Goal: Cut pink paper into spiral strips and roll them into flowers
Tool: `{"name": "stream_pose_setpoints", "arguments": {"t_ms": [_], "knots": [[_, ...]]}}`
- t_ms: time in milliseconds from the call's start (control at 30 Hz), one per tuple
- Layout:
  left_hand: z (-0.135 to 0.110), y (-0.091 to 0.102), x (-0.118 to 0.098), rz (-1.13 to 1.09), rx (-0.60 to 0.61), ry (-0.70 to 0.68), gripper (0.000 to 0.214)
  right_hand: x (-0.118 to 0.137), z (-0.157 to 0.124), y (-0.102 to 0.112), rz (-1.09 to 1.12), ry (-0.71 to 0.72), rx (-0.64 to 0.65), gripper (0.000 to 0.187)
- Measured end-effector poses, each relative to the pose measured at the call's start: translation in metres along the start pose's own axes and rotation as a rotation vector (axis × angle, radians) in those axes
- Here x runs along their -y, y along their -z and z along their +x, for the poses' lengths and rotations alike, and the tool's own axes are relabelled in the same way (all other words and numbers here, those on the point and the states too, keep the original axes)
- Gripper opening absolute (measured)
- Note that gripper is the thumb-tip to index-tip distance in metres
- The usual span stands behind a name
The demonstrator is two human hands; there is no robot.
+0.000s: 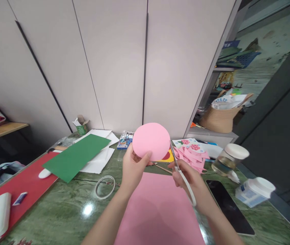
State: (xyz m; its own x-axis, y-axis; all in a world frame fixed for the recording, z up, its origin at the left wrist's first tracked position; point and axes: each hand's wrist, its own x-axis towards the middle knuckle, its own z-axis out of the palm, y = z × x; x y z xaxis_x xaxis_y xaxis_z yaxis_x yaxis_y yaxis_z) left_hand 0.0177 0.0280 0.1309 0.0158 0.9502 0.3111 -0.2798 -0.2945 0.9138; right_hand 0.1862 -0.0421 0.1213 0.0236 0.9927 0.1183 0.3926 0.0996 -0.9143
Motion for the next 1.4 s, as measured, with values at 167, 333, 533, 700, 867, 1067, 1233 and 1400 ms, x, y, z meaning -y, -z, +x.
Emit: {"name": "stream_pose_setpoints", "arguments": {"t_ms": [167, 333, 533, 700, 867, 1067, 1233, 1400], "knots": [[-0.0009, -0.0020, 0.0012, 0.000, 0.012, 0.004, 0.039, -0.0007, -0.0003, -0.0006, 0.003, 0.010, 0.003, 0.031], [-0.0015, -0.0028, 0.0000, 0.001, 0.002, 0.003, 0.040, 0.0003, -0.0007, -0.0008, 0.009, 0.007, -0.006, 0.029], [-0.0020, -0.0031, -0.0007, 0.008, 0.000, 0.002, 0.039, 0.0001, -0.0005, -0.0002, 0.039, -0.010, -0.001, 0.026], [-0.0030, -0.0027, -0.0006, 0.015, -0.029, -0.007, 0.040, 0.0020, -0.0031, 0.0001, 0.031, -0.003, 0.004, 0.029], [-0.0040, -0.0036, -0.0014, 0.025, -0.058, 0.000, 0.042, 0.0018, -0.0043, -0.0013, 0.020, -0.016, 0.021, 0.029], [-0.0074, -0.0066, -0.0045, 0.002, -0.057, -0.011, 0.042, 0.0005, -0.0033, -0.0028, 0.019, 0.002, 0.029, 0.029], [-0.0091, -0.0068, -0.0047, 0.001, -0.056, -0.020, 0.042, -0.0006, -0.0031, -0.0027, 0.021, 0.026, 0.022, 0.030], [-0.0097, -0.0075, -0.0051, 0.001, -0.046, -0.020, 0.041, -0.0011, -0.0043, -0.0037, 0.042, 0.038, 0.022, 0.028]]}}
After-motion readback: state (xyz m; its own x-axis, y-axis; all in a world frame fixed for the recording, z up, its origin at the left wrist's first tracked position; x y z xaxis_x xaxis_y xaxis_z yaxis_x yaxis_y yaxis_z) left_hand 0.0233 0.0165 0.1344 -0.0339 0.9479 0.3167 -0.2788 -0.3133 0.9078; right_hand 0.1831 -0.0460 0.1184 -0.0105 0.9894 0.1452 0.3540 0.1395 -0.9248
